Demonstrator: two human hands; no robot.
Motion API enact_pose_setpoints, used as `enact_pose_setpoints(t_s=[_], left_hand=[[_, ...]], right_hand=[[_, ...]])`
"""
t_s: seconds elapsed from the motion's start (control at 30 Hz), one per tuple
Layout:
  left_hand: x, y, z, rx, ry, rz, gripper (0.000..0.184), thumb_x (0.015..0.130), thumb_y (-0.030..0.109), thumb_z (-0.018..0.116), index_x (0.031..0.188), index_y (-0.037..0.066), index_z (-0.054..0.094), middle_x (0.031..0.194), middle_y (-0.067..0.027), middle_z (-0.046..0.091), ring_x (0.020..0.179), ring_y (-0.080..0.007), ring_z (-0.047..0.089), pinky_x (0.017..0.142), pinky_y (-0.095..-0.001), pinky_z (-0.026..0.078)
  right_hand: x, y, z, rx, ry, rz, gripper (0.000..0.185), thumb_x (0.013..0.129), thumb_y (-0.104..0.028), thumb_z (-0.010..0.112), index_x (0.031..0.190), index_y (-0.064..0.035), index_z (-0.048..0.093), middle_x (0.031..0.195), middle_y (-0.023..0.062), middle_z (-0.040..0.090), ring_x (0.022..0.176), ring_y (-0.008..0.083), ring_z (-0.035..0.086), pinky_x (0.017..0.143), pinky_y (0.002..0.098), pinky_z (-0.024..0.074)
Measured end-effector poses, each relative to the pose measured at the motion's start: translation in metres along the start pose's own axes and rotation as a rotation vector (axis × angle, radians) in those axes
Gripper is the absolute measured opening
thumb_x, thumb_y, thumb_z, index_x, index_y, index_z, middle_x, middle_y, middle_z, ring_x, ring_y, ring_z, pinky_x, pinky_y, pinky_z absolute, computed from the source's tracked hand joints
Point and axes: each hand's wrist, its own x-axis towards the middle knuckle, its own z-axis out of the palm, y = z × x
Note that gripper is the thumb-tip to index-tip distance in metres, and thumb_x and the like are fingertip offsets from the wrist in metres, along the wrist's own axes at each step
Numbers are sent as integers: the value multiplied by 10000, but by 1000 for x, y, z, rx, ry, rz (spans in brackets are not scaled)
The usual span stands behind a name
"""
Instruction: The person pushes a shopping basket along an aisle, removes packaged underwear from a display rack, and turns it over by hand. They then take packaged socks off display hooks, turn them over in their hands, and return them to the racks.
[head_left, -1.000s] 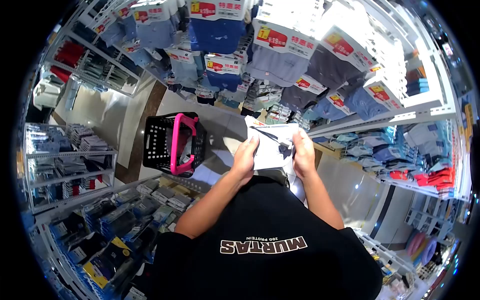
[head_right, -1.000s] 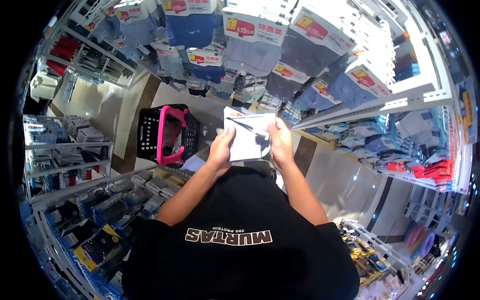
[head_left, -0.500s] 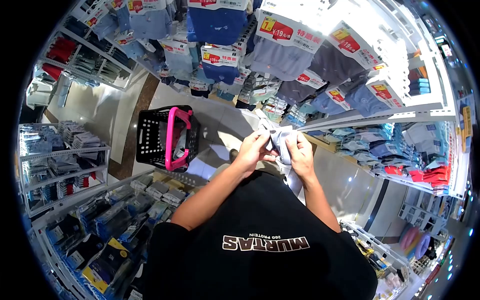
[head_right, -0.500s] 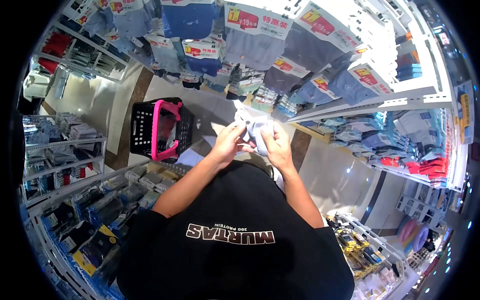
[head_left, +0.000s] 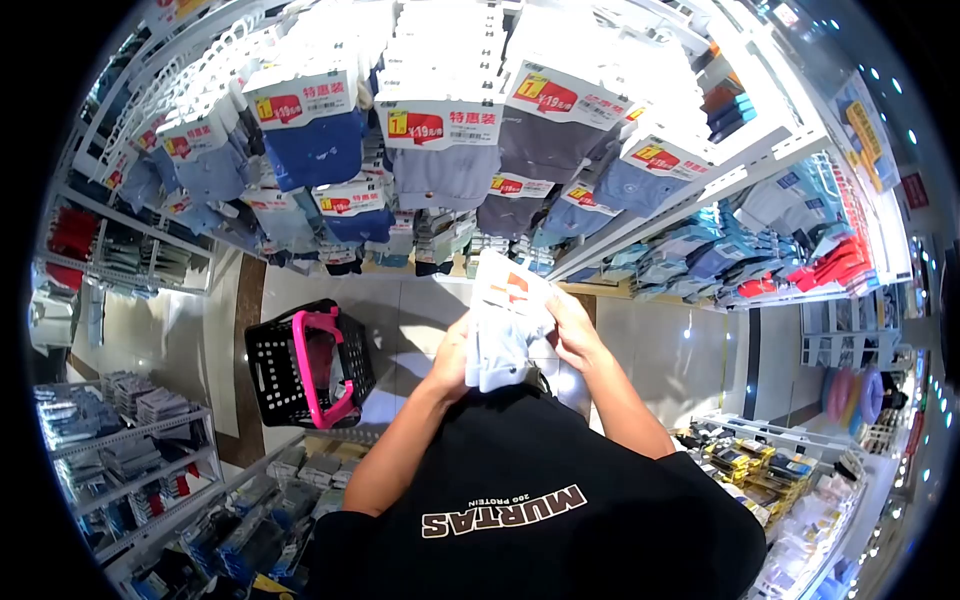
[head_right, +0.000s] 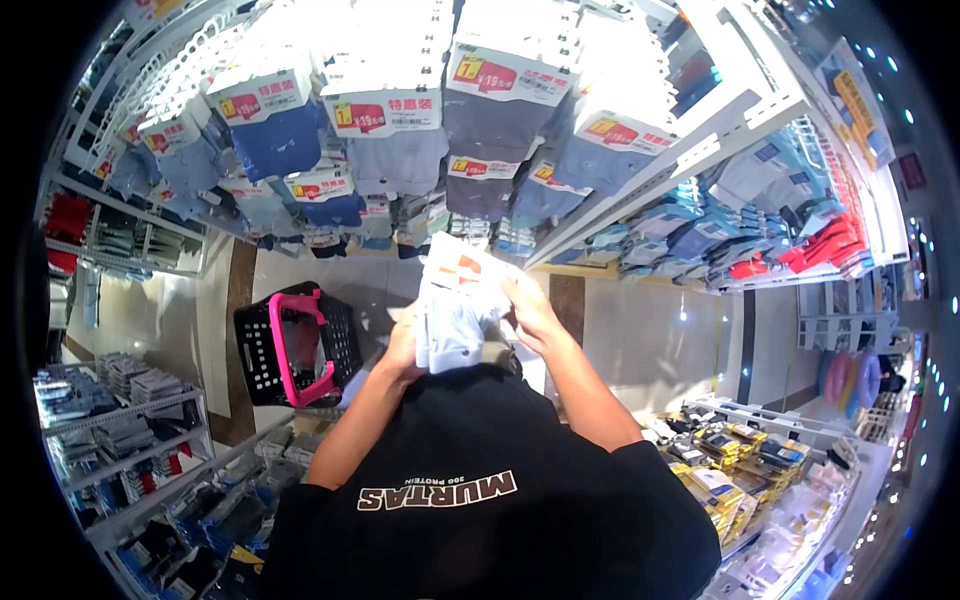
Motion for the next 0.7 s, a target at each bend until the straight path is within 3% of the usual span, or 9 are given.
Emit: enact_pose_setpoints(t_s=[0.13,0.17,0.23,0.4,0.5,0.7], left_hand=[[20,-40,-31,211,43,-42,266,965,141,588,1196,10,599,1037,-46,683,933,-109,650,787,-259,532],[25,-49,-41,268,79,-38,260,965,157,598,1180,12,606,1019,-38,686,926,-98,647,775,-251,529],[13,-34,-29,240,134,-90,220,973,209,605,1090,24,621,958,-50,687,831,-111,653,717,-257,532],[6,-24,-26,253,209,-69,191,985,212,587,1033,30,619,930,-93,681,752,-164,661,697,-286,547],[7,-26,-29,254,212,-58,183,986,204,582,1027,29,617,932,-99,680,749,-171,663,695,-288,547],[1,-23,-33,244,239,-33,185,985,207,585,1026,28,612,924,-98,677,748,-169,666,692,-285,547]], right_hand=[[-4,-18,-14,-100,6,-142,357,907,-91,664,1224,55,585,1166,106,666,1065,187,633,954,321,484],[-6,-29,-18,-168,90,-264,309,912,-87,658,1185,46,599,1117,97,678,1007,184,652,911,320,508],[0,-57,-34,-13,155,-458,177,942,-108,645,1080,1,627,1015,68,685,953,175,663,859,333,530],[-4,-155,-44,-79,209,-810,377,944,-245,670,1227,-15,576,1155,80,655,1076,196,623,977,357,482],[2,-193,-39,-264,217,-912,430,950,-288,658,1253,1,556,1194,95,650,1091,215,625,984,375,481],[39,-198,-39,-225,282,-857,378,944,-232,676,1232,-7,581,1183,66,648,1087,171,602,972,330,465]])
